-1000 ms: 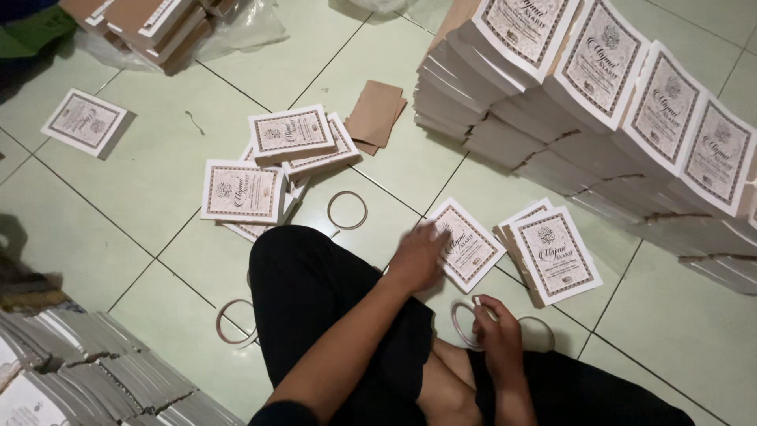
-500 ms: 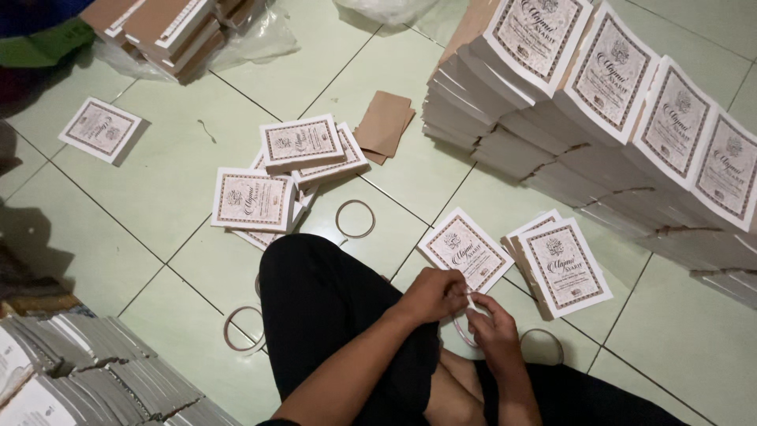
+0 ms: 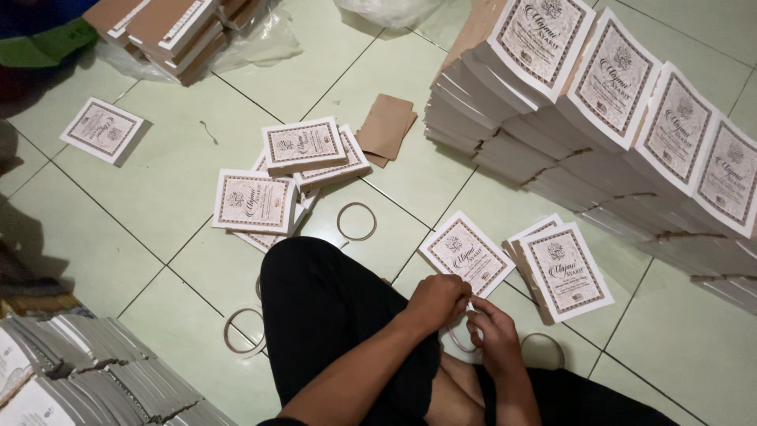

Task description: The person applies strips of tape to the back of booklets by hand while sitting on a tiled floor, handling one booklet at a time.

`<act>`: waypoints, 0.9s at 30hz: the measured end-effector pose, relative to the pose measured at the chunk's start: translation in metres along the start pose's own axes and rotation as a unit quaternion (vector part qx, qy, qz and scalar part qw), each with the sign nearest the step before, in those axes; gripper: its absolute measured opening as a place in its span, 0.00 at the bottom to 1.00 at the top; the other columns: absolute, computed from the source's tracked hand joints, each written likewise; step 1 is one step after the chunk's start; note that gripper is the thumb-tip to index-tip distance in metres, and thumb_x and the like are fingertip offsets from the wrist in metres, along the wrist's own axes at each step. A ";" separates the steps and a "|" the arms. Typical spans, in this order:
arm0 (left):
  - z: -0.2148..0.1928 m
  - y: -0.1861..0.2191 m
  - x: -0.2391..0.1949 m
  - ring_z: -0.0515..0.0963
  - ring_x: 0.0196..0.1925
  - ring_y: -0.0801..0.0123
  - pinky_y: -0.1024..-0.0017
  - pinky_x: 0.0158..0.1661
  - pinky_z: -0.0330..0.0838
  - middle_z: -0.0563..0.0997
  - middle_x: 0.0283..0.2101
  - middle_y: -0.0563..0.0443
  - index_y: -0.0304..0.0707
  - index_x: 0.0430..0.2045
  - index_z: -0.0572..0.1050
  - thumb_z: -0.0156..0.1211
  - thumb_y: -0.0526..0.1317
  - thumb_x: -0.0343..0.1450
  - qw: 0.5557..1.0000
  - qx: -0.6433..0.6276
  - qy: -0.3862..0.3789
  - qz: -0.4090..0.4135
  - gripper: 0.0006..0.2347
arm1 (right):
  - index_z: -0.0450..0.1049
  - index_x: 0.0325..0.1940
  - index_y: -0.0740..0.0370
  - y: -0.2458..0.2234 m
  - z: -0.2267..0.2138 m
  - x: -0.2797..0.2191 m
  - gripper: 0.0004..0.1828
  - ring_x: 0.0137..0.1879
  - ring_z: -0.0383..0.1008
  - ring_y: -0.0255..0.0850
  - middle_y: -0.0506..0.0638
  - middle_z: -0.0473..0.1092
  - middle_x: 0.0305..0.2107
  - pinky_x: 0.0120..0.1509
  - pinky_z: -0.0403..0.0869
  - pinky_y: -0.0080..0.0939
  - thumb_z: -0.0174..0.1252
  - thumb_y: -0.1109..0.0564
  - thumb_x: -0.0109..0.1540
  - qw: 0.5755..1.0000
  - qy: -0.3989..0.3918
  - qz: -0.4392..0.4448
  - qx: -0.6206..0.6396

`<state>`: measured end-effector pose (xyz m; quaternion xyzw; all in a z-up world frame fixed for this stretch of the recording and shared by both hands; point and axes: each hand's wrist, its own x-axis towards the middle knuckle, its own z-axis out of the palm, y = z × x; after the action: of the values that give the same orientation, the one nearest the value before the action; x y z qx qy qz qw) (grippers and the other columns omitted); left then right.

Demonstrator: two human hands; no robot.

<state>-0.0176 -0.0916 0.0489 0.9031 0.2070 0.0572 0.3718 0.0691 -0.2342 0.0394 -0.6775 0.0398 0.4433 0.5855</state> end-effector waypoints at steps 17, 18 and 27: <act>-0.011 -0.001 0.006 0.76 0.28 0.64 0.65 0.33 0.67 0.78 0.24 0.56 0.48 0.18 0.74 0.55 0.35 0.60 0.979 -0.172 0.106 -0.040 0.03 | 0.81 0.38 0.59 0.002 -0.009 0.006 0.04 0.18 0.57 0.36 0.53 0.67 0.14 0.23 0.55 0.37 0.63 0.59 0.60 0.976 0.043 -0.130 -0.168; -0.013 -0.002 0.006 0.76 0.28 0.64 0.65 0.33 0.67 0.78 0.24 0.56 0.48 0.18 0.74 0.55 0.35 0.60 0.978 -0.172 0.107 -0.040 0.03 | 0.81 0.38 0.59 -0.004 -0.006 0.002 0.04 0.18 0.57 0.36 0.53 0.67 0.14 0.23 0.55 0.37 0.63 0.59 0.60 0.976 0.042 -0.131 -0.168; -0.029 -0.005 0.008 0.79 0.30 0.61 0.63 0.34 0.68 0.81 0.24 0.54 0.47 0.20 0.78 0.54 0.38 0.62 0.978 -0.164 0.103 -0.078 0.04 | 0.83 0.37 0.67 -0.017 -0.001 0.002 0.06 0.19 0.62 0.37 0.54 0.67 0.13 0.25 0.62 0.36 0.65 0.61 0.62 0.973 0.030 -0.149 -0.175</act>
<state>-0.0194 -0.0662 0.0659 0.8004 0.3014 0.1535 0.4949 0.0809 -0.2283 0.0511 -0.7809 -0.1221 0.3307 0.5157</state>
